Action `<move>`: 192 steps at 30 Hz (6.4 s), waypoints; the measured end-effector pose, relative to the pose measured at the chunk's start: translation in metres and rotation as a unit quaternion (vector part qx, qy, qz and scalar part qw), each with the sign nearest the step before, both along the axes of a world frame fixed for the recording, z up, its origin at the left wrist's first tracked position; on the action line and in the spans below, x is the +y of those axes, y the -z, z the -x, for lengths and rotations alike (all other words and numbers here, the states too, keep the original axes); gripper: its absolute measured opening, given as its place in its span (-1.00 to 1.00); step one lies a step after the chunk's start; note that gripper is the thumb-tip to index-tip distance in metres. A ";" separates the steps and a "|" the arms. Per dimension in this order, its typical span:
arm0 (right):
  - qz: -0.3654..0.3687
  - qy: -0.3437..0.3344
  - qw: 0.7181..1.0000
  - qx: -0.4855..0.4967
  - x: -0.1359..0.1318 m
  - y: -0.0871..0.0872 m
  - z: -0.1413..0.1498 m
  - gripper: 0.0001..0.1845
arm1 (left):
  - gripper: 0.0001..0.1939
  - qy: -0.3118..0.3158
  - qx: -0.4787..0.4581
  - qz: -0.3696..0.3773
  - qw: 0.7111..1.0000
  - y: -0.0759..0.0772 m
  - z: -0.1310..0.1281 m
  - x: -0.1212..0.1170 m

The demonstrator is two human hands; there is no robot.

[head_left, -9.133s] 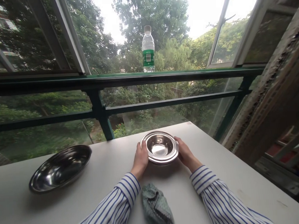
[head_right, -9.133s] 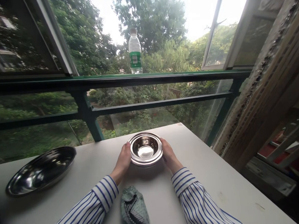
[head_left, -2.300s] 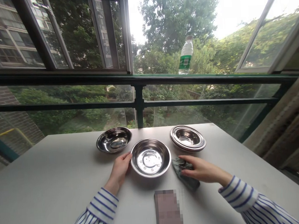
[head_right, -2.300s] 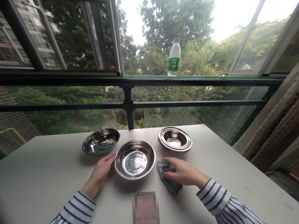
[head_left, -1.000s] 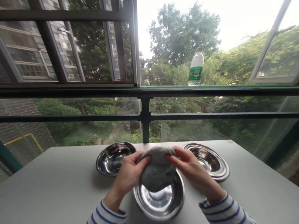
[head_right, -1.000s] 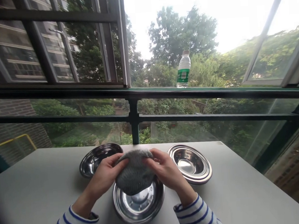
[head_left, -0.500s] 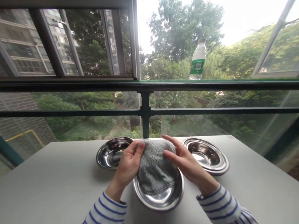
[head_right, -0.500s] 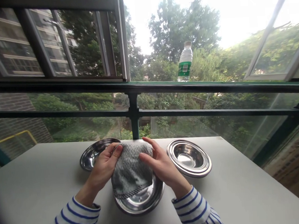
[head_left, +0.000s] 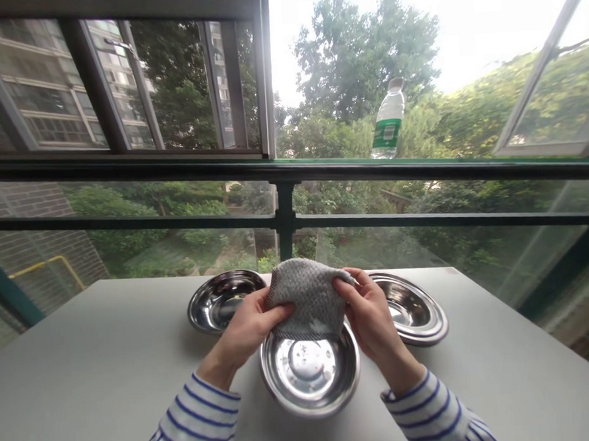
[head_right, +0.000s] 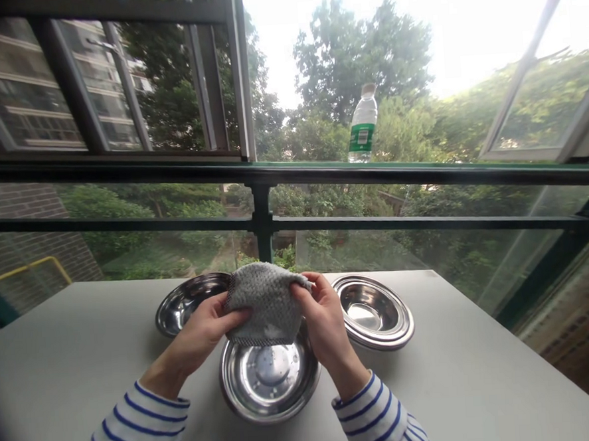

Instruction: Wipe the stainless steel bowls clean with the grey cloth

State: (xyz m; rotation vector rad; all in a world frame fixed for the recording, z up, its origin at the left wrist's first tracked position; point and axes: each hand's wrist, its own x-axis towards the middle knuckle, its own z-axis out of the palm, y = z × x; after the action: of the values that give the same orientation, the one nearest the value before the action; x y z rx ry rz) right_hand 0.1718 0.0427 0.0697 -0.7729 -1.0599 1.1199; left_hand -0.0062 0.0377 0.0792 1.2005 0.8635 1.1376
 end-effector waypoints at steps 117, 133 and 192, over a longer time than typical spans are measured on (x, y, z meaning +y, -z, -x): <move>-0.238 -0.176 0.626 -0.722 -0.005 0.054 0.007 -0.52 | -0.45 -0.102 -0.002 0.206 0.973 0.070 0.000 -0.054; -0.273 -0.348 0.603 -0.664 -0.016 0.035 0.010 -0.67 | -0.58 -0.106 -0.030 0.177 0.978 0.068 0.001 -0.051; -0.223 -0.193 0.697 -0.654 -0.052 0.039 0.035 -0.52 | -0.60 -0.179 -0.042 0.052 0.982 0.081 0.010 -0.050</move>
State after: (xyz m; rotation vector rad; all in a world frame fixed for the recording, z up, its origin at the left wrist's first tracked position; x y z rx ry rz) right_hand 0.1371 -0.0095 0.0310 -0.9433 -2.6932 0.4160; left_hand -0.0161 -0.0127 -0.0019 0.9258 1.0889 1.4023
